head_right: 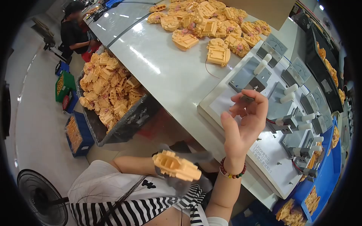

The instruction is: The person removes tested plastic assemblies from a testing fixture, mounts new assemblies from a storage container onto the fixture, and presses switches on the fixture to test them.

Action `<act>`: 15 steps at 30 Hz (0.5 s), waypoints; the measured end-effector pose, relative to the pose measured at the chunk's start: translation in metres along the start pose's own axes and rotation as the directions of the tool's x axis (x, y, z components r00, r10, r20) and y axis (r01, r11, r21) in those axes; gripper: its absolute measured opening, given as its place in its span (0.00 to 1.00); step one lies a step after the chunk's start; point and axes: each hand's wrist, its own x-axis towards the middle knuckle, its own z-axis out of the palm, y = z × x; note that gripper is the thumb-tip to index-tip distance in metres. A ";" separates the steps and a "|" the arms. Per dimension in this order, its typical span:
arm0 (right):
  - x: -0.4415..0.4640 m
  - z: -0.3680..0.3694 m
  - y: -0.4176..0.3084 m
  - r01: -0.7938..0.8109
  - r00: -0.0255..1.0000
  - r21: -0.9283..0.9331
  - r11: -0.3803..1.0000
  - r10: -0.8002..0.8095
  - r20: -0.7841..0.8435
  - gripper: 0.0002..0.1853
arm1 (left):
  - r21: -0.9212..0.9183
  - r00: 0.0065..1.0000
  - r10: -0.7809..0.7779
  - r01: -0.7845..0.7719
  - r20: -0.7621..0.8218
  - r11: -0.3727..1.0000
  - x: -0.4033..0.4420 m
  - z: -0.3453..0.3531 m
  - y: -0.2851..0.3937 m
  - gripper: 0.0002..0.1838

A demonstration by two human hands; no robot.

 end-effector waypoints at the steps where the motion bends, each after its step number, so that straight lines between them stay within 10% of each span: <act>1: 0.000 0.000 0.000 -0.015 1.000 0.004 1.000 0.015 -0.010 0.24 | 0.101 0.998 0.056 -0.052 -0.039 0.994 0.006 0.010 -0.004 0.41; 8: 0.005 0.006 -0.006 -0.056 0.996 0.040 0.998 0.059 -0.066 0.28 | 0.773 0.931 0.365 -0.236 0.007 0.588 0.036 0.140 -0.012 0.41; 12: 0.003 -0.008 0.004 -0.035 0.999 0.114 0.993 0.034 0.013 0.22 | 0.974 0.822 0.522 -0.207 0.227 -0.097 0.080 0.238 -0.012 0.38; 15: 0.002 -0.003 0.000 0.008 1.000 0.172 0.985 -0.004 -0.024 0.20 | 0.779 0.777 0.506 0.033 0.374 -0.626 0.134 0.277 0.017 0.31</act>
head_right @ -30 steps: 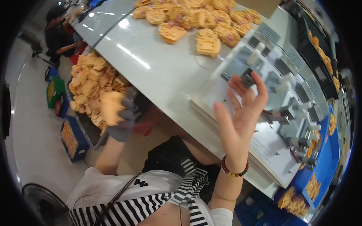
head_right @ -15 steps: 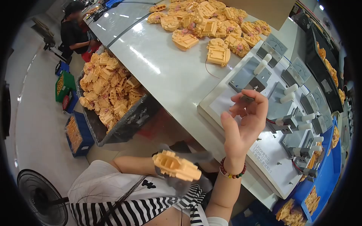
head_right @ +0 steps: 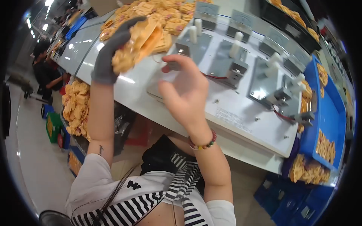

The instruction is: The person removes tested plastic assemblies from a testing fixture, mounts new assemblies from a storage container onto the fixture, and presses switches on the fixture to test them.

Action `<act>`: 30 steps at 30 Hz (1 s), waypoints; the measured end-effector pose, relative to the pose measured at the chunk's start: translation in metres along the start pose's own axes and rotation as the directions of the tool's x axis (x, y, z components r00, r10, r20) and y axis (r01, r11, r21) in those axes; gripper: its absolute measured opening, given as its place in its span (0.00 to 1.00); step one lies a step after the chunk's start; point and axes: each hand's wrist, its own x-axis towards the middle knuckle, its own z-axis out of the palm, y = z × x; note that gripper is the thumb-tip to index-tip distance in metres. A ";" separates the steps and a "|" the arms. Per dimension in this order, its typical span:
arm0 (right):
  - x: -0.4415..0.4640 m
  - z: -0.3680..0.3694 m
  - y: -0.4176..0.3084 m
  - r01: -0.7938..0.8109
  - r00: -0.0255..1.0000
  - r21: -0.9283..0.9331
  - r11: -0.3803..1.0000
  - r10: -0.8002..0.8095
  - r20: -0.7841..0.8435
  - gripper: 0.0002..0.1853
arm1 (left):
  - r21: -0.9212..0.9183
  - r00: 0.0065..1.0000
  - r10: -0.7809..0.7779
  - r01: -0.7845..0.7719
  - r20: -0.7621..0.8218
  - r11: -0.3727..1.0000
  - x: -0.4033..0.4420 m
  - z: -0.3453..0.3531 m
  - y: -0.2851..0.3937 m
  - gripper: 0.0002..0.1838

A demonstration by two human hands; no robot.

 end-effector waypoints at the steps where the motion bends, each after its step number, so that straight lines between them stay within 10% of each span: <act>1: -0.001 -0.001 -0.001 0.007 1.000 -0.052 0.999 -0.007 0.009 0.22 | 0.184 1.000 0.019 -0.022 0.017 0.983 0.026 0.001 -0.002 0.30; 7: -0.002 -0.005 0.000 0.074 0.997 -0.187 0.980 -0.069 0.031 0.22 | 0.824 0.843 0.391 -0.492 0.369 0.282 0.121 0.031 -0.020 0.24; 12: -0.002 -0.005 -0.002 0.026 1.000 -0.214 0.976 -0.023 0.014 0.24 | 0.965 0.914 -0.308 -0.244 0.262 0.097 0.126 0.074 0.026 0.29; 16: -0.003 -0.006 0.003 0.086 0.996 -0.187 0.979 -0.086 0.005 0.24 | 0.968 0.919 -0.327 -0.249 0.222 -0.043 0.108 0.094 -0.010 0.29; 18: -0.003 -0.005 0.003 0.081 0.997 -0.163 0.983 -0.079 0.016 0.24 | 0.925 0.859 -0.360 -0.288 0.365 0.250 0.119 0.080 -0.014 0.28; 19: -0.003 -0.009 0.004 0.085 0.995 -0.191 0.978 -0.075 0.060 0.26 | 0.733 0.724 -0.158 -0.617 0.672 0.287 0.136 0.063 -0.025 0.28; 21: -0.006 -0.005 0.002 0.020 0.998 -0.135 0.991 -0.012 0.055 0.30 | 0.786 0.873 -0.307 -0.128 0.378 0.604 0.105 0.066 0.004 0.28; 26: -0.039 -0.021 -0.036 0.062 0.988 -0.356 0.933 -0.108 -0.111 0.36 | 0.822 0.948 0.314 -0.219 0.052 0.526 0.010 -0.008 0.011 0.16; 30: -0.043 -0.071 -0.058 0.057 0.890 -0.623 0.780 -0.322 -0.323 0.33 | 0.561 0.879 0.091 0.216 -0.469 0.799 -0.091 -0.110 -0.021 0.14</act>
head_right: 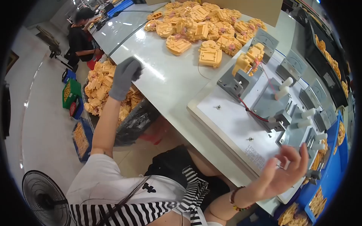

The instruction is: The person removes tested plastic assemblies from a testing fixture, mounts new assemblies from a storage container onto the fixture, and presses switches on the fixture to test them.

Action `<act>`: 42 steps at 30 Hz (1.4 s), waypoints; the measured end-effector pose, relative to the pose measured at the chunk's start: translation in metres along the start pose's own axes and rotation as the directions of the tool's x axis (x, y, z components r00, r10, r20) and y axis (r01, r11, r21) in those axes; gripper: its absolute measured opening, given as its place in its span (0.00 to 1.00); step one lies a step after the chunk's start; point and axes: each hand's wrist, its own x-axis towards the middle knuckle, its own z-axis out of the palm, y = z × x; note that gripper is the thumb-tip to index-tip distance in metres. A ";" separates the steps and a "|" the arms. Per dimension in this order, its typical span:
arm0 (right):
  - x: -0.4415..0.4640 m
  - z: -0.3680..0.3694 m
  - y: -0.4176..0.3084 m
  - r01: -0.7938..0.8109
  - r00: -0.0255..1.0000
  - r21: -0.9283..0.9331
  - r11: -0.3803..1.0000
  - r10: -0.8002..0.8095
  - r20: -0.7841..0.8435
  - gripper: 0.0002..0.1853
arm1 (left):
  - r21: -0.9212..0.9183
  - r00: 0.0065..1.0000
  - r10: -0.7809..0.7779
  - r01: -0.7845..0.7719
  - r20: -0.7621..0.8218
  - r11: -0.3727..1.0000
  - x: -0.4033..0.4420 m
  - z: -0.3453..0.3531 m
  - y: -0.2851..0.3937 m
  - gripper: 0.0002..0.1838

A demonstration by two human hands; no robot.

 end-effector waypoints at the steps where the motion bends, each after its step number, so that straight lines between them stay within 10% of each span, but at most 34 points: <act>1: 0.005 -0.005 0.006 -0.002 1.000 -0.064 0.998 0.002 0.009 0.32 | -0.066 0.988 -0.123 0.117 -0.088 0.991 -0.006 -0.021 -0.043 0.14; 4: 0.012 -0.008 0.012 -0.006 0.995 -0.155 0.988 0.021 0.093 0.31 | -0.073 0.855 -0.448 0.446 -0.262 0.892 -0.031 -0.063 -0.153 0.15; 5: 0.009 -0.003 0.008 -0.021 0.987 -0.121 0.992 0.040 0.158 0.31 | 0.414 0.946 -0.318 0.315 -0.063 0.854 -0.040 -0.083 -0.219 0.15; 7: 0.002 0.009 0.001 -0.036 0.963 -0.135 0.990 0.070 0.261 0.31 | 0.770 0.841 -0.530 0.267 0.108 0.580 -0.056 -0.079 -0.243 0.23; 8: 0.000 0.012 0.002 -0.068 0.959 -0.091 0.994 0.090 0.268 0.31 | 0.749 0.665 -0.746 0.476 0.036 0.461 -0.061 -0.061 -0.217 0.29; 16: 0.001 0.029 0.015 -0.109 0.977 0.112 0.988 0.086 0.195 0.29 | 0.461 0.671 -0.535 0.309 0.514 0.832 -0.053 -0.049 -0.294 0.32; 21: 0.002 0.016 0.028 -0.042 0.976 0.163 0.986 0.005 0.220 0.25 | 0.791 0.443 -0.810 0.295 0.384 0.536 -0.031 -0.042 -0.201 0.30; 23: 0.003 0.016 0.027 -0.078 0.969 0.187 0.979 0.031 0.244 0.23 | 0.798 0.541 -0.815 0.387 0.209 0.462 -0.032 -0.058 -0.157 0.30; 25: 0.004 0.018 0.025 -0.125 0.966 0.196 0.973 0.074 0.248 0.21 | 0.595 0.767 -0.641 0.520 -0.011 0.612 -0.050 -0.078 -0.136 0.26; 28: 0.005 0.023 0.017 -0.179 0.963 0.196 0.964 0.131 0.235 0.19 | -0.249 0.833 -0.552 0.542 0.031 0.803 -0.061 -0.104 -0.123 0.27; 31: 0.006 0.025 0.014 -0.187 0.958 0.203 0.961 0.133 0.255 0.18 | -0.841 0.935 -0.334 0.275 0.121 0.466 -0.070 -0.076 -0.062 0.29; 34: 0.006 0.025 0.013 -0.206 0.958 0.251 0.946 0.142 0.251 0.19 | -0.926 0.927 0.006 0.375 0.375 -0.029 -0.060 -0.037 -0.045 0.35; 42: 0.001 0.018 0.021 -0.097 0.965 0.250 0.963 0.030 0.261 0.20 | -0.814 0.842 0.253 0.531 0.476 -0.236 -0.040 0.074 0.025 0.36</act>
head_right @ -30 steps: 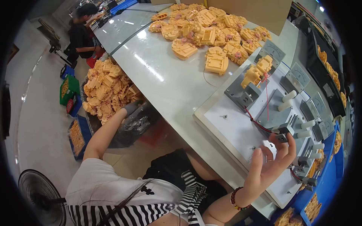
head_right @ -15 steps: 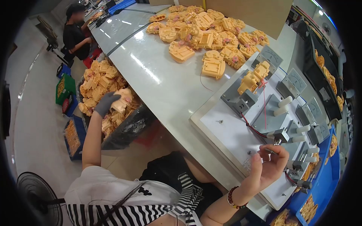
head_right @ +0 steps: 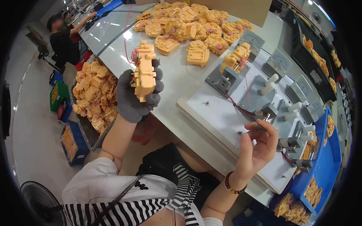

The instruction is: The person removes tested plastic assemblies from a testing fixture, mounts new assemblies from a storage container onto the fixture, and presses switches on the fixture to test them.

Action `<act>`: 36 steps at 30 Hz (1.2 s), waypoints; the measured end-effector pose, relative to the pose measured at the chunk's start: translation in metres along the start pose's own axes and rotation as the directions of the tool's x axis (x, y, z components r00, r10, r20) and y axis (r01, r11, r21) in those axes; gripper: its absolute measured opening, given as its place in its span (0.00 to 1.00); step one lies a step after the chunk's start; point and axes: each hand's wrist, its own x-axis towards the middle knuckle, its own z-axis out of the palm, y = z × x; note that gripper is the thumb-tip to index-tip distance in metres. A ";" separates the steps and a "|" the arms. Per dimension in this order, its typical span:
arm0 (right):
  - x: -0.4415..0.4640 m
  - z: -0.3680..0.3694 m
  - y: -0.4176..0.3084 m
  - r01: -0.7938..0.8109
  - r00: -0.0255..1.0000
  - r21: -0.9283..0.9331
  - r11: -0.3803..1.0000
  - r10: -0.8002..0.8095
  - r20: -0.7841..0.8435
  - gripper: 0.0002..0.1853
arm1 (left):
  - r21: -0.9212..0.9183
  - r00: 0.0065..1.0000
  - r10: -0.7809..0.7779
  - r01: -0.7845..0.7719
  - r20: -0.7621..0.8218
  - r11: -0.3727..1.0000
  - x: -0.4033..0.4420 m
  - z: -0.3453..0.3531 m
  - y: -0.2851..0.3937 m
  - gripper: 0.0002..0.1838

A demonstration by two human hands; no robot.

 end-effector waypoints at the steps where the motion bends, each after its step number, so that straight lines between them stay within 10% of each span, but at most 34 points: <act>1: 0.000 0.000 0.000 -0.001 1.000 0.005 1.000 0.001 0.002 0.20 | -0.028 1.000 -0.005 0.005 0.012 1.000 0.005 0.001 -0.005 0.37; 15: -0.002 0.000 -0.001 -0.012 1.000 -0.039 0.999 0.012 0.010 0.22 | 0.079 0.987 0.022 -0.035 0.157 0.996 0.015 0.011 -0.034 0.47; 21: -0.002 0.000 -0.001 -0.010 1.000 -0.056 0.998 0.010 0.007 0.22 | -0.164 0.980 0.034 -0.002 0.197 0.986 0.016 0.009 -0.045 0.46; 25: -0.002 0.000 -0.001 -0.001 1.000 -0.069 0.998 0.002 0.011 0.23 | 0.219 0.987 0.045 -0.011 -0.152 0.976 0.017 0.025 -0.045 0.42; 28: -0.002 0.000 0.000 0.008 1.000 -0.077 0.997 -0.007 0.012 0.23 | 0.606 0.948 0.288 -0.152 -0.133 0.781 0.017 0.026 -0.059 0.40; 36: -0.003 0.001 -0.001 0.007 1.000 -0.084 0.996 -0.006 0.008 0.23 | 0.867 0.789 0.611 -0.262 -0.060 0.424 0.011 0.021 -0.066 0.50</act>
